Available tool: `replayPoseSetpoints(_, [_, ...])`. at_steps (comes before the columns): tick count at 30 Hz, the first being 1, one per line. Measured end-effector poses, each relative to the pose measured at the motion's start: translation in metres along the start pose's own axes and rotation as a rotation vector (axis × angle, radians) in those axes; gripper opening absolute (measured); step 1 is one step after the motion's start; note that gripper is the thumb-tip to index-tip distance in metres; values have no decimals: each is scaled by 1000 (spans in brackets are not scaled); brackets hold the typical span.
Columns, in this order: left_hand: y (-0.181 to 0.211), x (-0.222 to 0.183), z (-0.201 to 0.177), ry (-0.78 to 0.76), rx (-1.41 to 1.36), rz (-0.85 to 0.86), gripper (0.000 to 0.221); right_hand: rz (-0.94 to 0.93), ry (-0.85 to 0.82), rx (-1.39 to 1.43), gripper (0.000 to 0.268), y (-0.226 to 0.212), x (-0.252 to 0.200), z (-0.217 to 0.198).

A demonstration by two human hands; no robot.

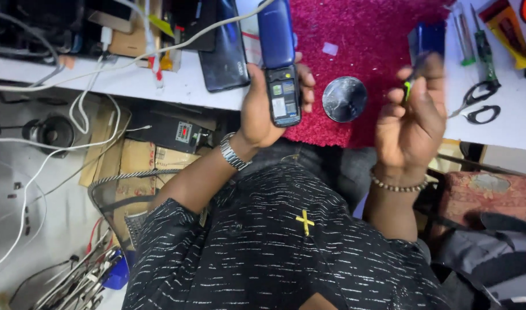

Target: Repairing a flip phone by unscrewing the casing and testing the screen and buttons.

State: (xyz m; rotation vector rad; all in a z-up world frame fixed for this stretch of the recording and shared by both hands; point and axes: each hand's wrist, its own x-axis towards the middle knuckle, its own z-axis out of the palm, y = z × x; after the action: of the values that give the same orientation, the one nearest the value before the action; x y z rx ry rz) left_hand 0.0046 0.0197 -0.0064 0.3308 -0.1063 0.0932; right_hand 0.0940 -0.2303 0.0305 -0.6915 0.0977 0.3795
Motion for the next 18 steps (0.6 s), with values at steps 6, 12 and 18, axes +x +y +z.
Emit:
replayPoseSetpoints(6, [-5, 5, -7, 111, 154, -10, 90, 129, 53, 339, 25, 22, 23, -22])
replayPoseSetpoints(12, [-6, 5, -7, 125, 176, 8, 88, 101, 21, 145, 26, 30, 23, -28])
replayPoseSetpoints(18, [-13, 3, -14, 119, 138, 39, 91, -180, -64, -582, 37, 26, -8, 53])
